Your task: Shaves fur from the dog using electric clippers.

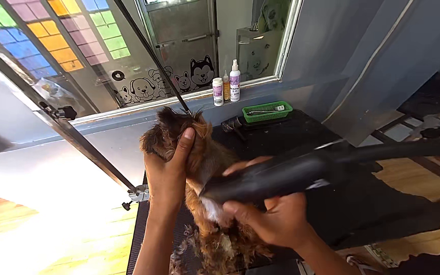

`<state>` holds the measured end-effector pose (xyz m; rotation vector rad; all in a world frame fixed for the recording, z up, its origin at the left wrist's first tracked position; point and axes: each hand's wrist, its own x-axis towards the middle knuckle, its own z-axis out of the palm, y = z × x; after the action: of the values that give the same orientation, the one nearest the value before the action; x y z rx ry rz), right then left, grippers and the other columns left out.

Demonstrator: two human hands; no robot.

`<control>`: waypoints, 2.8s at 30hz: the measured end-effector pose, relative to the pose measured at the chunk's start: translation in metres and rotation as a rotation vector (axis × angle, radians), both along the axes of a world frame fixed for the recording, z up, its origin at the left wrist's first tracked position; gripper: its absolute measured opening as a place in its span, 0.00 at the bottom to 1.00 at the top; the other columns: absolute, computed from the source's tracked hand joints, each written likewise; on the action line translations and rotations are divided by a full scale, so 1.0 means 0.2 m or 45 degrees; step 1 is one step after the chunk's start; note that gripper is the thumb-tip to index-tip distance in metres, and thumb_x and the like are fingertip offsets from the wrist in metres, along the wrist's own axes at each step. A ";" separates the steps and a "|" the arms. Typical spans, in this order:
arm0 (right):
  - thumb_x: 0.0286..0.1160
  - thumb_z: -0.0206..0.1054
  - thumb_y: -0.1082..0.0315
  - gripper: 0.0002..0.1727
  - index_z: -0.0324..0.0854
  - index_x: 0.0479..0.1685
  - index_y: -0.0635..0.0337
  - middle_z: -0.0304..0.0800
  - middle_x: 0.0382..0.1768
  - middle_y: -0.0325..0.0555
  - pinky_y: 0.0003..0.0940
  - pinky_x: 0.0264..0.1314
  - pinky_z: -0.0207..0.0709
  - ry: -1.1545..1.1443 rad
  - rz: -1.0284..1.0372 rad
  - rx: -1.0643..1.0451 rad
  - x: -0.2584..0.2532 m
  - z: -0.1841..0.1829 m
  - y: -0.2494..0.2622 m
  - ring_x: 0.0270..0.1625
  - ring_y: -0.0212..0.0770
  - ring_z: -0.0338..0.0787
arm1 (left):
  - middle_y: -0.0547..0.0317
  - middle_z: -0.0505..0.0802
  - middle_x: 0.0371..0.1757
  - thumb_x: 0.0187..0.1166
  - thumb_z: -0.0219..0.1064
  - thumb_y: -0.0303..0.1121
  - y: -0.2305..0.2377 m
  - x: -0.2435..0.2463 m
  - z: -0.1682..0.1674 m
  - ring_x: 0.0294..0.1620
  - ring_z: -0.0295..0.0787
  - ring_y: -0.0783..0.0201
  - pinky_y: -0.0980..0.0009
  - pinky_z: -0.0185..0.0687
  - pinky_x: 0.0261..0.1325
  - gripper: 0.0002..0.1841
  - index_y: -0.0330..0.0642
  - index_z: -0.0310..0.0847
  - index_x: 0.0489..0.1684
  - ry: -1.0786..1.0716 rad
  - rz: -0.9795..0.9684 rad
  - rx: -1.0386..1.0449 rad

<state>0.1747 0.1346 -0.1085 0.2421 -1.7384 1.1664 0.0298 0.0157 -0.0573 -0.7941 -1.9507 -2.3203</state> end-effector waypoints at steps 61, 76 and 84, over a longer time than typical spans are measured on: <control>0.69 0.76 0.78 0.32 0.63 0.72 0.69 0.87 0.59 0.59 0.46 0.65 0.90 0.002 0.535 -0.233 -0.11 0.27 0.33 0.62 0.52 0.92 | 0.60 0.95 0.38 0.87 0.51 0.30 -0.22 0.04 -0.23 0.37 0.94 0.67 0.67 0.95 0.43 0.14 0.45 0.88 0.43 0.178 -0.112 0.195; 0.71 0.79 0.62 0.27 0.74 0.67 0.56 0.90 0.61 0.47 0.48 0.71 0.85 0.188 0.305 -0.086 0.03 0.35 0.58 0.65 0.47 0.90 | 0.71 0.87 0.28 0.90 0.51 0.36 -0.12 0.03 -0.04 0.29 0.85 0.78 0.75 0.84 0.33 0.14 0.47 0.84 0.41 0.781 0.235 -0.394; 0.71 0.79 0.63 0.32 0.66 0.70 0.58 0.89 0.62 0.46 0.48 0.73 0.86 0.014 0.160 0.714 0.14 0.74 0.63 0.67 0.48 0.89 | 0.67 0.78 0.18 0.93 0.51 0.40 0.16 -0.03 0.11 0.16 0.74 0.71 0.69 0.68 0.20 0.16 0.46 0.79 0.35 0.848 0.356 -0.445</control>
<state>0.2023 0.2616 0.0403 0.7003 -2.0348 0.7345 0.0241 0.0486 -0.0356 -1.0529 -1.9805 -1.3332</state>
